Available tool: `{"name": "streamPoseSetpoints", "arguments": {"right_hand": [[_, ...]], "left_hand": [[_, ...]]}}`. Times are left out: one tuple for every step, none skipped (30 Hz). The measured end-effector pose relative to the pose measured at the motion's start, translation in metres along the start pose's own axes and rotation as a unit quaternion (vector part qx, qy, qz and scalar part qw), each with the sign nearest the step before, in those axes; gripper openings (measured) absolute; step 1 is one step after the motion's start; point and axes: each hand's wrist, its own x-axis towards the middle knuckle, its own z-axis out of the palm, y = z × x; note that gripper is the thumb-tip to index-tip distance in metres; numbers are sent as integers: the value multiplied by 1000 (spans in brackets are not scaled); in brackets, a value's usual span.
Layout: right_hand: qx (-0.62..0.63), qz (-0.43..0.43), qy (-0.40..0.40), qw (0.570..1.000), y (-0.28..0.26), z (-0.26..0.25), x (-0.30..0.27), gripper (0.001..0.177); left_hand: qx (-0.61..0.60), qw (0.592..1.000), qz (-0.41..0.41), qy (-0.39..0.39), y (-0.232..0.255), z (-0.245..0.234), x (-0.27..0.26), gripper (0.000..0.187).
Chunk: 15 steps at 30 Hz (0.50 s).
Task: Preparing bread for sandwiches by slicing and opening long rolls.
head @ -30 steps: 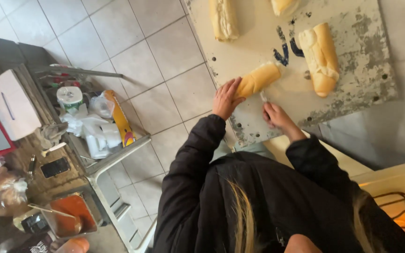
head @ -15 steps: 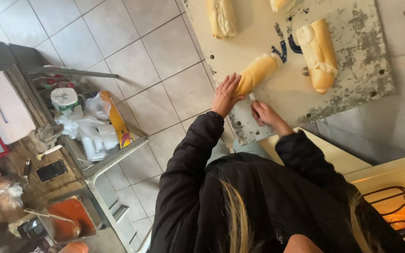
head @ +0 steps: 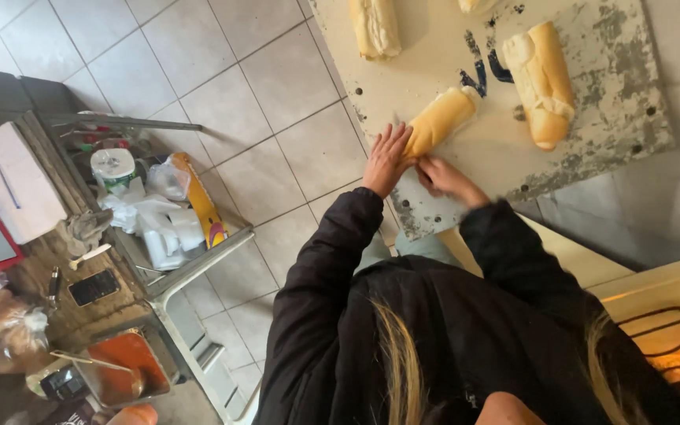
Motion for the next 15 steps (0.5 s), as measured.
{"name": "streamPoseSetpoints", "arguments": {"right_hand": [[40, 13, -31, 999, -20, 0, 2, 45], [80, 26, -61, 995, -40, 0, 4, 40], [82, 24, -60, 995, -34, 3, -1, 40], [25, -1, -34, 999, -28, 7, -6, 42], [-33, -27, -6, 999, -22, 10, -11, 43], [-32, -29, -4, 999, -21, 19, -28, 43], [14, 15, -12, 1000, -21, 26, -43, 40], [58, 58, -19, 996, -21, 32, -57, 36], [58, 63, -20, 996, -23, 33, -49, 36], [35, 40, -19, 998, -24, 34, -41, 39], [14, 13, -14, 1000, -24, 33, -31, 41], [15, 13, -12, 1000, -19, 33, -17, 41], [40, 11, -36, 998, -17, 32, -2, 42], [64, 10, -60, 996, -16, 31, 12, 42], [70, 13, -58, 996, -4, 34, 5, 42]], "left_hand": [[1, 1000, 1, 6, 0, 1, 1, 76], [2, 1000, 3, 12, 0, 1, 3, 74], [3, 1000, 5, 10, 1, 1, 4, 74], [9, 1000, -8, 15, 3, 0, 4, 73], [14, 999, -19, 21, 5, -1, 6, 72], [14, 1000, -17, 20, 4, 1, 5, 72], [17, 999, -25, 25, 2, 2, 8, 71], [20, 999, -34, 31, 0, 4, 10, 70], [18, 999, -38, 30, 2, 5, 5, 70], [15, 999, -34, 25, 3, 6, 1, 69], [15, 999, -25, 19, 2, 7, 0, 68], [14, 999, -24, 17, -2, 8, 2, 68], [12, 1000, -8, 18, -5, 6, 5, 66], [9, 1000, 8, 18, -8, 4, 9, 65], [9, 1000, 7, 12, -6, 4, 3, 65]]}}
